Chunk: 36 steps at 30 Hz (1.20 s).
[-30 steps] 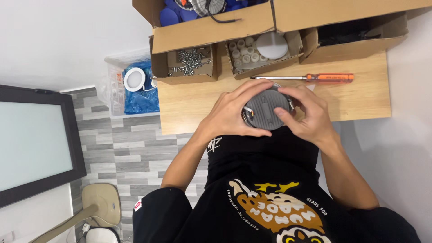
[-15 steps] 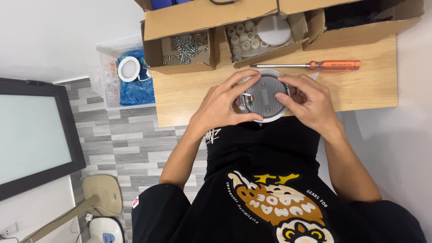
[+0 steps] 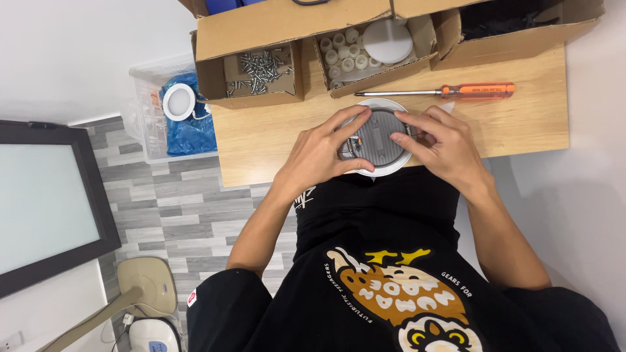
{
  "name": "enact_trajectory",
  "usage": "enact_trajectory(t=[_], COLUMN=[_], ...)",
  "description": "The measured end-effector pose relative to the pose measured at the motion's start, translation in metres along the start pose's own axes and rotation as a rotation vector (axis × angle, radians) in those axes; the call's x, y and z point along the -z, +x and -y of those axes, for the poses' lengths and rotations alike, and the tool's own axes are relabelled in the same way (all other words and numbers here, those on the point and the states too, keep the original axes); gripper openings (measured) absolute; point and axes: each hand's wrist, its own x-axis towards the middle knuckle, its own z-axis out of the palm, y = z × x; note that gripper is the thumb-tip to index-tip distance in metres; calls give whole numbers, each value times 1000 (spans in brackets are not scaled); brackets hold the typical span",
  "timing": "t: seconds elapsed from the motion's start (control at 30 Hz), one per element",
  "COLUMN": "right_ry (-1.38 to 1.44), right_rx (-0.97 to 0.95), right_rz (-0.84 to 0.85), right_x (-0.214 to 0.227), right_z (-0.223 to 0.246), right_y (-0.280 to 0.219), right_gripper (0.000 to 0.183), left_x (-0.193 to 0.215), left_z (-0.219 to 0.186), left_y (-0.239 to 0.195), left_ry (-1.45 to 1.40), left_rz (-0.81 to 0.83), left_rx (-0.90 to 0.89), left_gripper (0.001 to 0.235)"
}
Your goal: The person assembles multiple round lights by placing a white lens cover into a white ring frame, fitting a metal heat sink component onto the back, and pressing the parts together until they click.
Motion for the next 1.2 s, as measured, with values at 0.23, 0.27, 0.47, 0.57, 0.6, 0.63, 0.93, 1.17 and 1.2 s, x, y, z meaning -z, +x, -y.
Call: enact_trajectory(t=[0.23, 0.27, 0.47, 0.57, 0.6, 0.63, 0.93, 1.17, 1.2], right_ry=[2, -9, -22, -32, -35, -35, -62, -177, -191], right_rx=[-25, -24, -26, -25, -25, -26, -45, -56, -57], right_rz=[32, 44, 68, 73, 76, 76, 100, 104, 101], right_x=[1, 1, 0, 2, 2, 2, 3, 2, 2], right_z=[-1, -3, -6, -3, -1, -2, 1, 1, -1], right_y=[1, 1, 2, 4, 4, 4, 6, 4, 4], right_gripper=[32, 33, 34, 33, 33, 33, 32, 31, 31], left_x=[-4, -4, -4, -4, -4, -4, -6, -10, -11], left_z=[4, 4, 4, 5, 5, 6, 7, 12, 12], left_y=[0, 0, 0, 2, 2, 2, 2, 8, 9], left_ry=[17, 10, 7, 7, 4, 4, -6, 61, 55], left_rz=[3, 8, 20, 27, 31, 32, 41, -30, -31], left_rx=[3, 7, 8, 10, 15, 16, 25, -24, -34], left_gripper=[97, 97, 96, 95, 95, 95, 97, 92, 93])
